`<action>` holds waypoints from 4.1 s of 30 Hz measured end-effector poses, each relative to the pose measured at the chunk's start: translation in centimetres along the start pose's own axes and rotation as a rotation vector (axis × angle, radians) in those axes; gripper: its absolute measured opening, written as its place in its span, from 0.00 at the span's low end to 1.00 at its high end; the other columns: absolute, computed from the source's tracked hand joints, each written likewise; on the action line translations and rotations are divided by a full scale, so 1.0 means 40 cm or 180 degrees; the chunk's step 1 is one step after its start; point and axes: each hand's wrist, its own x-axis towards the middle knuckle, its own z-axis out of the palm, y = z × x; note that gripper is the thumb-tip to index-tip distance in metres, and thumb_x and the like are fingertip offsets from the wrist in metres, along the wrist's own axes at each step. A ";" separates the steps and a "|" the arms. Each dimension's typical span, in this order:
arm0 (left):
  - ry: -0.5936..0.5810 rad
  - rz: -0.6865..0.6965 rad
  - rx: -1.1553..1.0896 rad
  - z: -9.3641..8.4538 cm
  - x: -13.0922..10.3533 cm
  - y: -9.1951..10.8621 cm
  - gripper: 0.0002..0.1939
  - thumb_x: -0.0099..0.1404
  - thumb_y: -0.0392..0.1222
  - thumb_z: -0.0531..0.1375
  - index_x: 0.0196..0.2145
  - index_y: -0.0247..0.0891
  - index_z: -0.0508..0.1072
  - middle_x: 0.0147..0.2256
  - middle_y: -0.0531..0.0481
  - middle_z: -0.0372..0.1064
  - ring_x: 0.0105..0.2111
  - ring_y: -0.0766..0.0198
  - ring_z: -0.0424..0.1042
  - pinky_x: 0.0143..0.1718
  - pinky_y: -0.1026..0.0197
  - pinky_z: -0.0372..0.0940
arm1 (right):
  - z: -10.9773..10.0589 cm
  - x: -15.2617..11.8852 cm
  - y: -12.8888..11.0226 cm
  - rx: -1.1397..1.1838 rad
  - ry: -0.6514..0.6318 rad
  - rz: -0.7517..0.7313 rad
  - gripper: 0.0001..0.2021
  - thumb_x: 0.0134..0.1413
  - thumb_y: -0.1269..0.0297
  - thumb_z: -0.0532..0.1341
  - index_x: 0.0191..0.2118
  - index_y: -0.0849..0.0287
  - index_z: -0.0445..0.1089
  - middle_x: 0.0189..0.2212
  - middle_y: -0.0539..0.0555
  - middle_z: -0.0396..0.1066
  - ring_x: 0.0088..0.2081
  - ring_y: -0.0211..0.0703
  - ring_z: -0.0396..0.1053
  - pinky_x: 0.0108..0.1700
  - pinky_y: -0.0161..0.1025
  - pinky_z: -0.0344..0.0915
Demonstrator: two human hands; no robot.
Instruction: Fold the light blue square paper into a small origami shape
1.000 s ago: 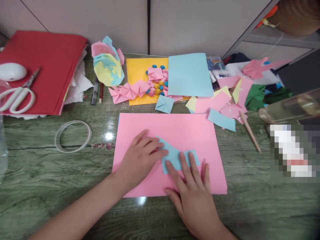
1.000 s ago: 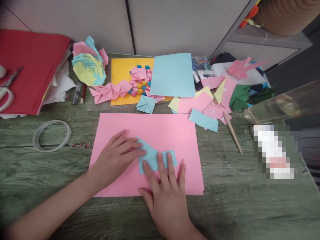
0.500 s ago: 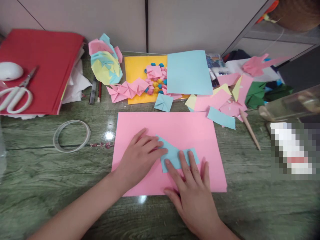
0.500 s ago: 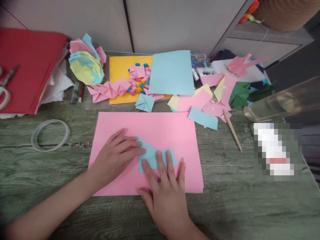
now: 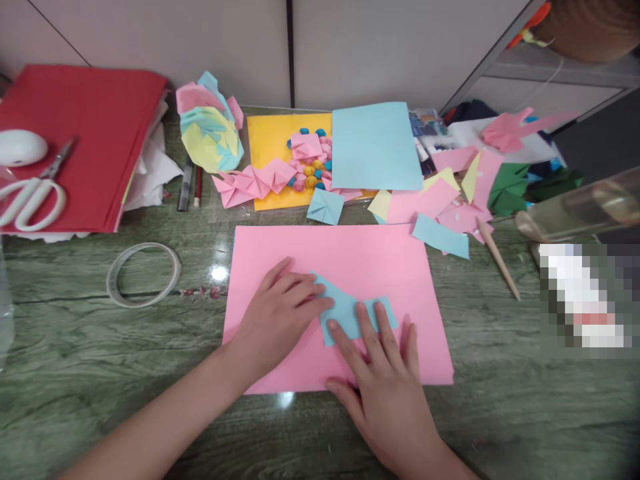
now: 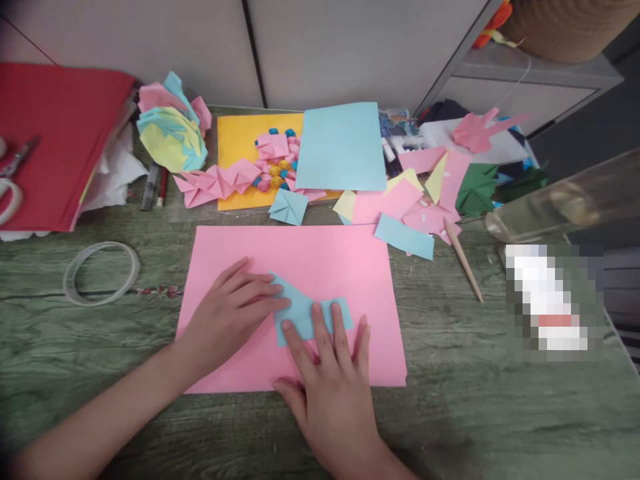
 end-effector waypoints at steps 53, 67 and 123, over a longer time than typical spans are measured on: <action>-0.0099 0.0653 -0.0092 0.003 -0.011 0.025 0.09 0.61 0.37 0.54 0.40 0.42 0.69 0.40 0.58 0.70 0.45 0.64 0.62 0.55 0.51 0.49 | -0.038 -0.029 0.066 0.0127 0.0451 0.0200 0.24 0.56 0.60 0.47 0.57 0.63 0.51 0.59 0.57 0.47 0.61 0.56 0.37 0.56 0.64 0.36; -0.0170 0.0546 -0.0120 0.003 -0.007 0.028 0.10 0.61 0.42 0.54 0.41 0.44 0.69 0.40 0.59 0.70 0.45 0.64 0.62 0.55 0.51 0.50 | -0.002 -0.060 0.085 -0.0183 0.0361 -0.0382 0.24 0.55 0.59 0.52 0.56 0.61 0.53 0.56 0.58 0.54 0.59 0.52 0.46 0.56 0.63 0.37; -0.0369 0.0651 0.1419 0.012 -0.097 0.166 0.22 0.59 0.37 0.46 0.49 0.26 0.64 0.48 0.38 0.64 0.48 0.51 0.62 0.50 0.50 0.54 | -0.007 -0.018 0.058 -0.0009 0.0634 0.0087 0.18 0.54 0.52 0.50 0.49 0.45 0.63 0.47 0.55 0.65 0.51 0.52 0.58 0.54 0.65 0.39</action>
